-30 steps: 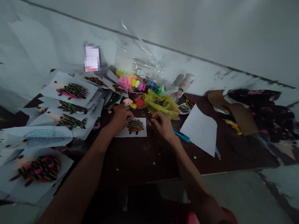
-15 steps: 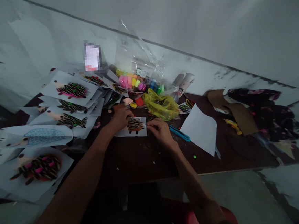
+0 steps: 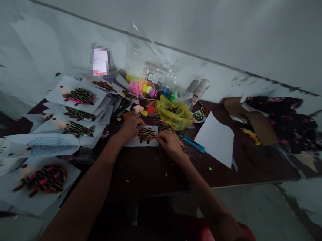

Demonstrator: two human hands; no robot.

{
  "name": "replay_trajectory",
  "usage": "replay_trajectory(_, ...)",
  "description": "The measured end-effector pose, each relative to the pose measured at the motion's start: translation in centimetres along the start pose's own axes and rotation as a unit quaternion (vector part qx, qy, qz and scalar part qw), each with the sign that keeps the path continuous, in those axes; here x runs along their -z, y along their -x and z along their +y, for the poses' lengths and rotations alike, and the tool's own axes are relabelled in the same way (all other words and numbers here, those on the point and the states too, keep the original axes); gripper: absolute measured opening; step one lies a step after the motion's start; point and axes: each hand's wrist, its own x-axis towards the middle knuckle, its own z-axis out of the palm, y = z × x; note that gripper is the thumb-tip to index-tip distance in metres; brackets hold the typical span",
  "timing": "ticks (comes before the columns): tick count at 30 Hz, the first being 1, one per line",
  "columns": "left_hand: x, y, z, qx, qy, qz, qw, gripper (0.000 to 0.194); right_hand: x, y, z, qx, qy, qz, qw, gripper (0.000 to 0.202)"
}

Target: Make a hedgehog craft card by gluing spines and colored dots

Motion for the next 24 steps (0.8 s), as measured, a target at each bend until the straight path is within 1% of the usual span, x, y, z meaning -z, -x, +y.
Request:
replay_trajectory(7, -0.1, 0.0, -0.1, -0.001, 0.0, 0.004, 1.0, 0.028, -0.1, -0.5, -0.2, -0.006, 0.044, -0.024, 0.999, 0.02)
replay_trajectory(13, 0.0, 0.0, 0.0, 0.001, -0.001, 0.003, 1.0, 0.029, -0.1, -0.8, -0.8, -0.01, 0.082, -0.04, 0.996, 0.02)
replay_trajectory(17, 0.1, 0.0, 0.0, -0.003, 0.004, -0.001, 1.0, 0.028, -0.2, -0.9, -0.9, -0.009, 0.088, -0.037, 0.995, 0.019)
replay_trajectory(24, 0.0, -0.1, 0.0, 0.003, -0.001, -0.006, 1.0, 0.029, 0.0, -1.2, -1.5, -0.01, 0.111, -0.057, 0.992, 0.023)
